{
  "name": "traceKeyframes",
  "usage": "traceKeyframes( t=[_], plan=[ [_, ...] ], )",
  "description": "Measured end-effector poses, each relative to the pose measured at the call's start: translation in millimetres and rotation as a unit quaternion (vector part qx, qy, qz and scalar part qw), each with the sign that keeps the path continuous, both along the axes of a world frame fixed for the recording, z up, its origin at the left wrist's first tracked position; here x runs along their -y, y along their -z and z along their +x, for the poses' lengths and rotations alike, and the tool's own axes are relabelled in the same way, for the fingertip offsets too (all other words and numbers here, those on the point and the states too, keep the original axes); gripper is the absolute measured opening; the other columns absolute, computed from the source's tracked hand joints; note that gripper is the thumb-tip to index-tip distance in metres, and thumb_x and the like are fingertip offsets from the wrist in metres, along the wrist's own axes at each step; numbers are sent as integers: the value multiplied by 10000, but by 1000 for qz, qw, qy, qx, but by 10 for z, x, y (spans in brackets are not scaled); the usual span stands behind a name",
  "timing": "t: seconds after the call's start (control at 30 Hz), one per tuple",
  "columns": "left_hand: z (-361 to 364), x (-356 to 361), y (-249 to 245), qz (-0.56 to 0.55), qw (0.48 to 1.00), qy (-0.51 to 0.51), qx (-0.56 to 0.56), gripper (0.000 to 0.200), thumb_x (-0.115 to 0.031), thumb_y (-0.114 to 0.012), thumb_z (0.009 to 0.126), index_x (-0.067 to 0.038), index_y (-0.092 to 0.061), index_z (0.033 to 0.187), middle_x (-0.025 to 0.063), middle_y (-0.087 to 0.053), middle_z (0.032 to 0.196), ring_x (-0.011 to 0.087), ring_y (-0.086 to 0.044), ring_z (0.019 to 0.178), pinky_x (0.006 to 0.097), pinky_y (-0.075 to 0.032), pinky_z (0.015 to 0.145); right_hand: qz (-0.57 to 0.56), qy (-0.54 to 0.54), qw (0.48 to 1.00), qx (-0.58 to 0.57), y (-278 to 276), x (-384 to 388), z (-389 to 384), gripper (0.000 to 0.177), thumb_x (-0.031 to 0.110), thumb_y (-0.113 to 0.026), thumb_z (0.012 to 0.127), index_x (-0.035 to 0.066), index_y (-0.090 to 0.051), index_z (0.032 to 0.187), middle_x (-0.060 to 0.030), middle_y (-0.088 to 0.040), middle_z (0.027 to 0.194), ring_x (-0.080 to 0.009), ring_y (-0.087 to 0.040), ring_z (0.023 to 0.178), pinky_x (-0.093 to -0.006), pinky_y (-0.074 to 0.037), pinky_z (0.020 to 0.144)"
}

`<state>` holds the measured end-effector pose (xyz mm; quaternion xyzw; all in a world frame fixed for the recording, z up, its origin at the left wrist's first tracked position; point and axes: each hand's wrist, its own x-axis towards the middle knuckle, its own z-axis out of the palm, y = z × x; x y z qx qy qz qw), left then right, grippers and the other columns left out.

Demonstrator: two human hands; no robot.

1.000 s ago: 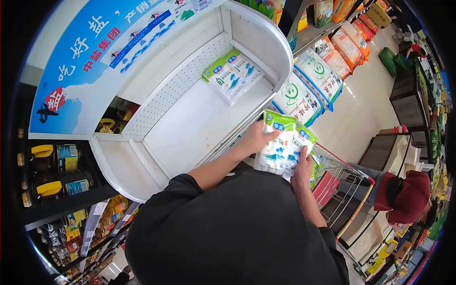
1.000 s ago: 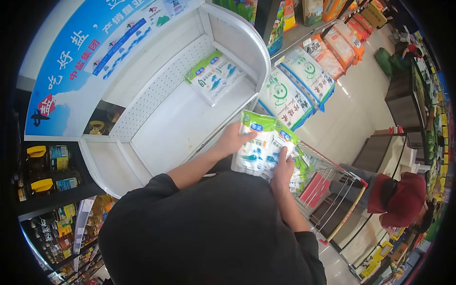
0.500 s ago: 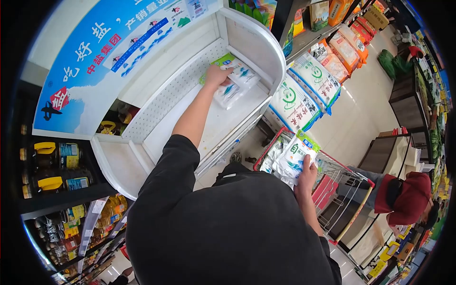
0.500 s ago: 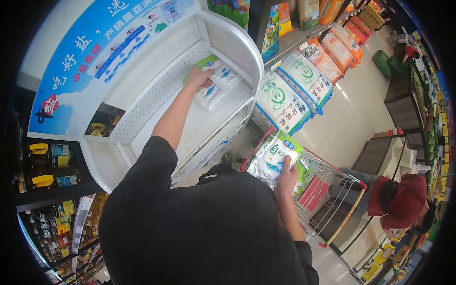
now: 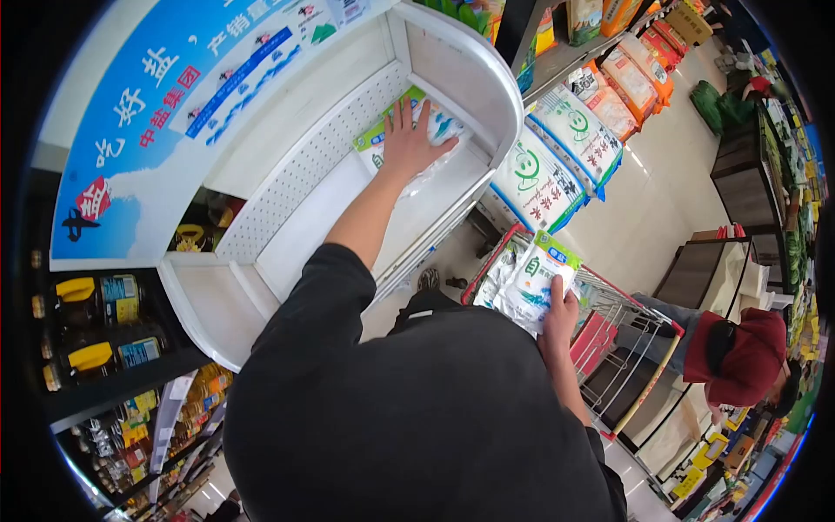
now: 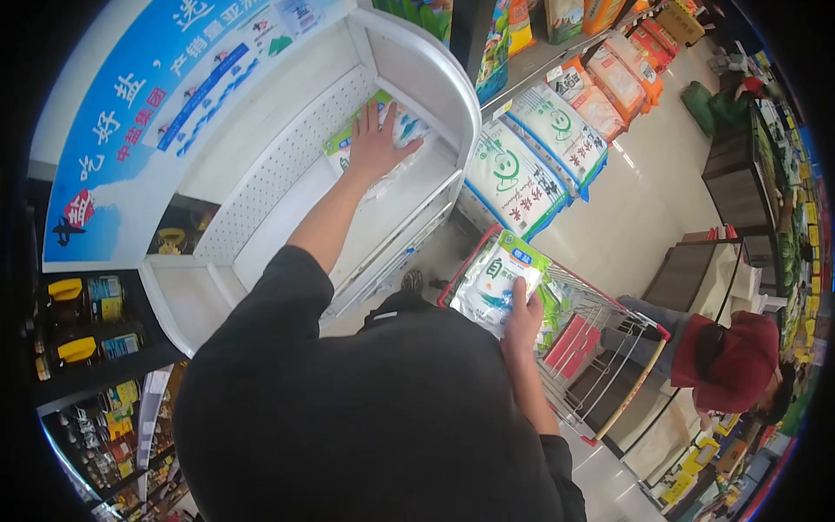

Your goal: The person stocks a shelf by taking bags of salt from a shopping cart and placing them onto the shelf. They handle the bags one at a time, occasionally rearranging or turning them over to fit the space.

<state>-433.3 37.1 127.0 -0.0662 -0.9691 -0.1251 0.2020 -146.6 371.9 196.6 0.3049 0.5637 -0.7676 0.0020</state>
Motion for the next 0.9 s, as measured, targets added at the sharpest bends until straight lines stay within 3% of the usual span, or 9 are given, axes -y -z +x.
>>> traceKeyframes(
  t=[0.07, 0.13, 0.23, 0.47, 0.67, 0.73, 0.77, 0.83, 0.9],
  plan=[
    [-39, -16, -58, 6, 1000, -11, -11, 1007, -772, -594, 884, -111, -383, 1614, 331, -282, 1649, 511, -234, 1545, 686, -200, 1214, -2, -11, 1000, 9, -9, 13, -63, 383, 267, -612, 1090, -73, -631, 1264, -119, -738, 1129, -149, -707, 960, -312, -577, 852],
    [-77, -33, -144, -50, 995, -29, 83, 1104, -841, -527, 863, -88, -317, 1643, 319, -199, 1689, 473, -166, 1582, 684, -104, 1239, -10, -17, 1000, -2, 0, 12, -64, 382, 266, -613, 1089, -73, -630, 1267, -119, -738, 1129, -148, -707, 959, -312, -578, 851],
    [-150, -154, -172, -57, 993, 22, 98, 1131, -855, -519, 853, -70, -315, 1642, 314, -190, 1693, 460, -152, 1589, 668, -79, 1247, -16, -18, 1000, -11, -14, 6, -70, 374, 262, -614, 1089, -70, -633, 1261, -120, -739, 1128, -147, -708, 952, -310, -578, 850],
    [-149, -205, -141, -69, 995, 9, 73, 1114, -832, -558, 852, -43, -364, 1613, 295, -188, 1697, 444, -170, 1588, 639, -98, 1261, -3, -44, 999, -8, 32, -8, -75, 379, 268, -624, 1084, -70, -637, 1255, -112, -739, 1129, -143, -705, 957, -303, -570, 848],
    [612, 13, -414, -19, 993, 31, 111, 1214, -813, -704, 756, 18, -384, 1581, 303, -290, 1655, 446, -189, 1578, 620, -155, 1260, 18, -9, 1000, -24, 6, -22, 13, 375, 306, -621, 1085, -44, -675, 1208, -109, -758, 1092, -150, -728, 900, -313, -602, 804],
    [868, 167, -345, -22, 990, -76, 114, 1218, -770, -794, 698, -9, -414, 1571, 318, -314, 1632, 467, -235, 1554, 640, -218, 1230, 4, -4, 1000, -19, 17, -53, 37, 377, 281, -618, 1086, -59, -656, 1246, -109, -746, 1119, -141, -712, 930, -304, -586, 820],
    [967, 220, -331, -22, 990, -75, 114, 1218, -770, -794, 698, -9, -414, 1571, 318, -314, 1632, 467, -235, 1554, 640, -218, 1230, -7, -5, 1000, -16, 20, -59, 38, 384, 256, -616, 1088, -73, -638, 1283, -109, -734, 1146, -132, -696, 959, -295, -571, 837],
    [1109, 292, -308, 47, 981, -131, 133, 1194, -698, -858, 666, -24, -442, 1559, 318, -346, 1612, 471, -355, 1484, 567, -355, 1185, -12, 0, 1000, -14, 23, -52, 36, 380, 255, -619, 1086, -72, -640, 1280, -108, -735, 1143, -130, -696, 959, -293, -570, 835],
    [1099, 334, -273, 73, 981, -114, 139, 1170, -667, -881, 651, -25, -473, 1540, 325, -358, 1602, 475, -402, 1433, 552, -401, 1146, -17, 1, 1000, -10, 37, -41, 34, 377, 253, -622, 1084, -70, -642, 1277, -106, -736, 1140, -128, -696, 959, -291, -569, 834]
  ],
)
